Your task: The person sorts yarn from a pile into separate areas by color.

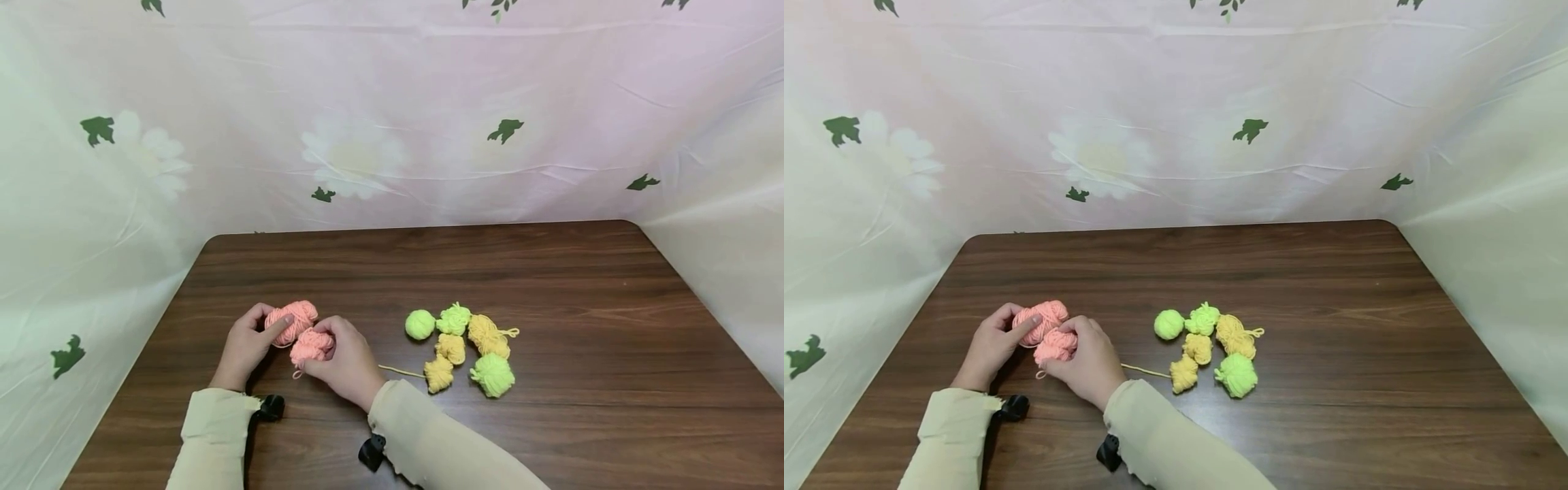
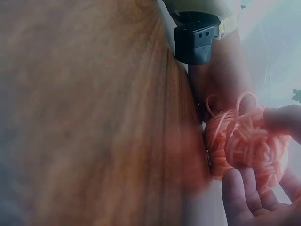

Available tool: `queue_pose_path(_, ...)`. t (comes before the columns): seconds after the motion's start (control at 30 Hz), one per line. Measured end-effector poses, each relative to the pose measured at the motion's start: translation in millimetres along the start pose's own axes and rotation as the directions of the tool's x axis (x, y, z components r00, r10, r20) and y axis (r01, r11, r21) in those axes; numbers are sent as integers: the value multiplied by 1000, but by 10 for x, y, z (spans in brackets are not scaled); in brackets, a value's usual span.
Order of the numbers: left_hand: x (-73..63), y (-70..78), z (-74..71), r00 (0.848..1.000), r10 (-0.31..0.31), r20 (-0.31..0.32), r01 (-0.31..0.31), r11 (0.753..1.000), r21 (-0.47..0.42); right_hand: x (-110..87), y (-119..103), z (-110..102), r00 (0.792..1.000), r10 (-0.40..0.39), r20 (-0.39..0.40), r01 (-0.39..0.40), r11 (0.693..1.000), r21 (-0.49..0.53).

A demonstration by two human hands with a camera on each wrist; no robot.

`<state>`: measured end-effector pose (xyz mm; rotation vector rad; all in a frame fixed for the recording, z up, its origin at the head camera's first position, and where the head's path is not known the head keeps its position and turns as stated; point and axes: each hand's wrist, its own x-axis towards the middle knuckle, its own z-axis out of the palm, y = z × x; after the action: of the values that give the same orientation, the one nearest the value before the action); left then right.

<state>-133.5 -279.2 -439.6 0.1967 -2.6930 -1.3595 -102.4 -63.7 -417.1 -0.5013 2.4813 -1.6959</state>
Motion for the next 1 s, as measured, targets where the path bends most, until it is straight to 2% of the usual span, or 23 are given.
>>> queue_pose_path(0.5,14,1,-1,1000,-24,9,24,999,21,144,34,97,998,68,-18,-69,995,-67)
queue_pose_path(0.7,16,-4,5,1000,-22,10,22,1000,16,189,38,104,995,102,4,-101,991,-83)
queue_pose_path(1.0,21,-9,1,999,-23,26,22,1000,14,219,74,117,994,113,-8,-113,986,-122)
